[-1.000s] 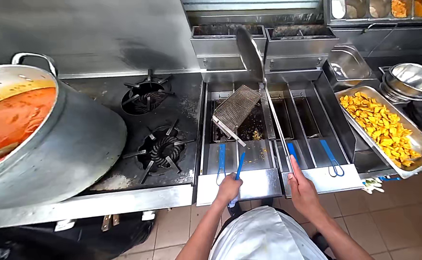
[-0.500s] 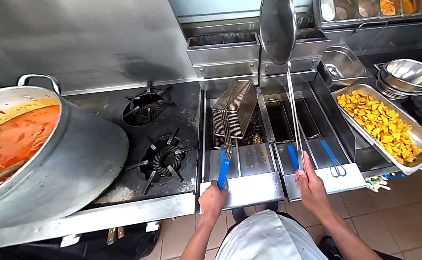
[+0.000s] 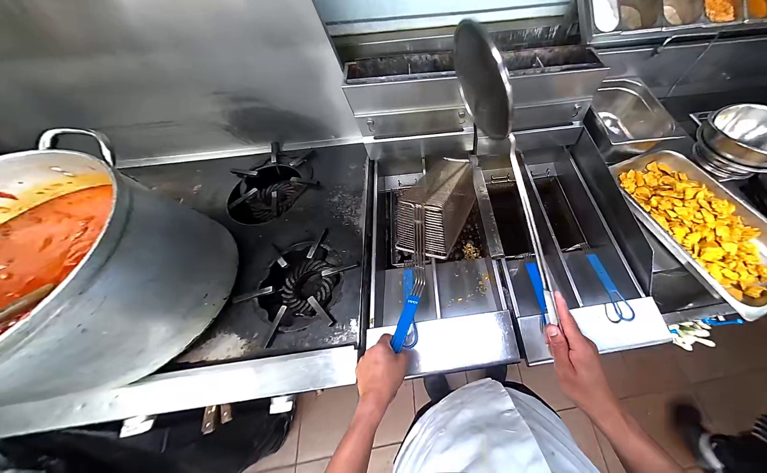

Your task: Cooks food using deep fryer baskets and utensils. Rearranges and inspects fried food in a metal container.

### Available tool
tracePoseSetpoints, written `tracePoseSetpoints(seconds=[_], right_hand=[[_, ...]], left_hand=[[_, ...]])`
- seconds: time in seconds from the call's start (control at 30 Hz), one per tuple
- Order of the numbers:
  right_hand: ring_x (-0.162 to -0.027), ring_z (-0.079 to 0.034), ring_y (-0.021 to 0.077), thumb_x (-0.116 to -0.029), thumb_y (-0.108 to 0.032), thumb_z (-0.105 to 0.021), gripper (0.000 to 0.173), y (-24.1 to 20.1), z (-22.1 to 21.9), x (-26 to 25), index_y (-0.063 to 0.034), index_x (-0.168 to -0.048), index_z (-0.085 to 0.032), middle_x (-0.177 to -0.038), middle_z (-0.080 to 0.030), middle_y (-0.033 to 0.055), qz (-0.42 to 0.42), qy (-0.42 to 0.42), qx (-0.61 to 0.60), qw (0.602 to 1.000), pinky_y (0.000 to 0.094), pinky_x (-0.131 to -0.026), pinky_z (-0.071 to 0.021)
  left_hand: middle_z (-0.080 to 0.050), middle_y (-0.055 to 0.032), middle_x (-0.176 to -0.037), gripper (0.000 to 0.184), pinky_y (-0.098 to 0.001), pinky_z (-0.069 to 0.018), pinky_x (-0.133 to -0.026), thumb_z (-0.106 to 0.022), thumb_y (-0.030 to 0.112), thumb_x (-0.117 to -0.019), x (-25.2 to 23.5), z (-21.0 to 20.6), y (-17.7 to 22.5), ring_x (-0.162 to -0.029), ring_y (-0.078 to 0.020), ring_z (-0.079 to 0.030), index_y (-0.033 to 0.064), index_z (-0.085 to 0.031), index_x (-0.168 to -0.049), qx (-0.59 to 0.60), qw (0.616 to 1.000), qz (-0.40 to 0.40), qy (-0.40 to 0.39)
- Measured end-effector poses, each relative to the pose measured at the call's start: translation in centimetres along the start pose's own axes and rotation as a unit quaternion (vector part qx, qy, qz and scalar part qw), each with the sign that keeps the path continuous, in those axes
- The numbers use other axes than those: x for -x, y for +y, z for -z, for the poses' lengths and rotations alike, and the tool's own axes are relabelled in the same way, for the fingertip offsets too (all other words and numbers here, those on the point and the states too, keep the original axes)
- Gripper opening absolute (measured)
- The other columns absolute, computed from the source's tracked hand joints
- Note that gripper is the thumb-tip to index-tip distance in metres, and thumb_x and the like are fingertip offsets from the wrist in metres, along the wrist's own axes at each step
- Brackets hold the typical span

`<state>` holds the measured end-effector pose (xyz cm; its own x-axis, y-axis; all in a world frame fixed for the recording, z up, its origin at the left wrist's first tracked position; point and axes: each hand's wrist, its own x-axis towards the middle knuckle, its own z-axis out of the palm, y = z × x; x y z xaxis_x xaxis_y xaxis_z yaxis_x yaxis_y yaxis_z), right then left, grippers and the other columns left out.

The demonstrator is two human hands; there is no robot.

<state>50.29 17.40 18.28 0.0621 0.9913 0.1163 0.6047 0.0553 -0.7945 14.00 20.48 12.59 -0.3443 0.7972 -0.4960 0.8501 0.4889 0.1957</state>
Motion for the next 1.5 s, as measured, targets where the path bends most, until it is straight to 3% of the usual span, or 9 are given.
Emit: tracePoseSetpoints(seconds=[0.13, 0.27, 0.57, 0.63, 1.07, 1.2, 1.27, 1.37, 1.5], right_hand=[[-0.067, -0.06, 0.0102, -0.1098, -0.037, -0.037, 0.06, 0.3, 0.3, 0.2, -0.0135, -0.164, -0.027, -0.086, -0.064, 0.0005, -0.003, 0.03, -0.041, 0.999, 0.0327, -0.062, -0.0578], [-0.063, -0.057, 0.0108, -0.1094, -0.034, -0.039, 0.061, 0.7, -0.1, 0.5, -0.0134, -0.165, -0.025, -0.085, -0.061, 0.0013, -0.023, 0.039, -0.089, 0.995, 0.0313, -0.057, -0.055], [-0.061, -0.055, 0.0118, -0.1089, -0.031, -0.041, 0.06, 1.3, -0.7, 2.6, -0.0146, -0.165, -0.025, -0.085, -0.062, 0.0016, -0.066, 0.023, -0.129, 0.989, 0.0314, -0.054, -0.0523], [-0.06, -0.054, 0.0119, -0.1089, -0.032, -0.04, 0.06, 1.4, -0.6, 2.9, -0.0182, -0.165, -0.024, -0.085, -0.061, 0.001, -0.068, 0.015, -0.12, 0.99, 0.0322, -0.053, -0.0519], [-0.064, -0.057, 0.0102, -0.1094, -0.033, -0.039, 0.058, 0.7, -1.0, 3.7, -0.0186, -0.164, -0.029, -0.088, -0.065, 0.0018, -0.085, -0.043, -0.039, 0.995, 0.0333, -0.062, -0.0557], [-0.085, -0.068, 0.0092, -0.1095, -0.036, -0.039, 0.058, 0.3, -1.4, 3.1, -0.0213, -0.165, -0.028, -0.124, -0.07, 0.0041, -0.093, -0.065, -0.006, 0.994, 0.0345, -0.083, -0.0593], [-0.088, -0.069, 0.0121, -0.1097, -0.038, -0.038, 0.057, 0.1, -1.7, 2.7, -0.0233, -0.164, -0.029, -0.123, -0.071, 0.005, -0.109, -0.076, 0.018, 0.991, 0.0385, -0.085, -0.0591], [-0.078, -0.067, 0.018, -0.1093, -0.037, -0.037, 0.055, -0.7, -2.6, 1.2, -0.0279, -0.164, -0.031, -0.1, -0.072, 0.0064, -0.139, -0.097, 0.063, 0.984, 0.0445, -0.078, -0.0583], [-0.09, -0.07, 0.0239, -0.1096, -0.034, -0.037, 0.054, -2.0, -4.1, -1.8, -0.0295, -0.163, -0.031, -0.106, -0.072, 0.0104, -0.176, -0.138, 0.093, 0.97, 0.05, -0.088, -0.0567]], left_hand=[[-0.07, -0.005, -0.085, 0.024, -0.05, -0.0563, -0.069, -0.068, 0.021, -0.0857, 0.7, 3.4, 1.1, -0.074, -0.0219, -0.067, 0.0129, -0.072, -0.108, 0.195, 0.977, -0.064, -0.061], [-0.051, -0.0003, -0.061, 0.009, -0.0278, -0.0382, -0.043, -0.065, 0.007, -0.0841, 2.7, 7.0, 3.8, -0.046, -0.0109, -0.044, 0.0069, -0.065, -0.093, 0.41, 0.897, -0.104, -0.127], [-0.05, -0.0006, -0.057, 0.006, -0.028, -0.0554, -0.05, -0.057, 0.006, -0.095, 2.9, 12.0, 6.1, -0.047, -0.0113, -0.057, 0.005, -0.06, -0.099, 0.765, 0.487, -0.126, -0.401], [-0.052, -0.0022, -0.059, 0.007, -0.0287, -0.0557, -0.051, -0.057, 0.007, -0.0944, 2.2, 11.3, 6.0, -0.049, -0.0128, -0.058, 0.0043, -0.059, -0.1, 0.788, 0.433, -0.119, -0.421], [-0.048, 0.0018, -0.06, 0.012, -0.0224, -0.052, -0.049, -0.044, 0.013, -0.0993, -3.4, 12.4, 7.2, -0.048, -0.0088, -0.055, 0.0084, -0.054, -0.103, 0.813, 0.366, -0.169, -0.421], [-0.049, 0.0026, -0.06, 0.014, -0.023, -0.0532, -0.051, -0.043, 0.015, -0.1018, -6.9, 12.4, 7.8, -0.049, -0.0088, -0.056, 0.0088, -0.054, -0.107, 0.817, 0.316, -0.201, -0.438], [-0.048, 0.0025, -0.058, 0.015, -0.0244, -0.0533, -0.052, -0.043, 0.016, -0.1024, -7.2, 11.3, 7.2, -0.048, -0.0096, -0.056, 0.0078, -0.055, -0.107, 0.819, 0.308, -0.204, -0.439], [-0.049, 0.0018, -0.059, 0.015, -0.0253, -0.0537, -0.052, -0.044, 0.017, -0.1034, -8.0, 9.4, 5.8, -0.049, -0.0107, -0.057, 0.0086, -0.055, -0.108, 0.81, 0.332, -0.197, -0.442], [-0.051, 0.0014, -0.066, 0.016, -0.0236, -0.0508, -0.051, -0.043, 0.024, -0.1049, -8.7, 7.5, 4.4, -0.054, -0.0105, -0.057, 0.0133, -0.056, -0.107, 0.767, 0.452, -0.192, -0.413]])
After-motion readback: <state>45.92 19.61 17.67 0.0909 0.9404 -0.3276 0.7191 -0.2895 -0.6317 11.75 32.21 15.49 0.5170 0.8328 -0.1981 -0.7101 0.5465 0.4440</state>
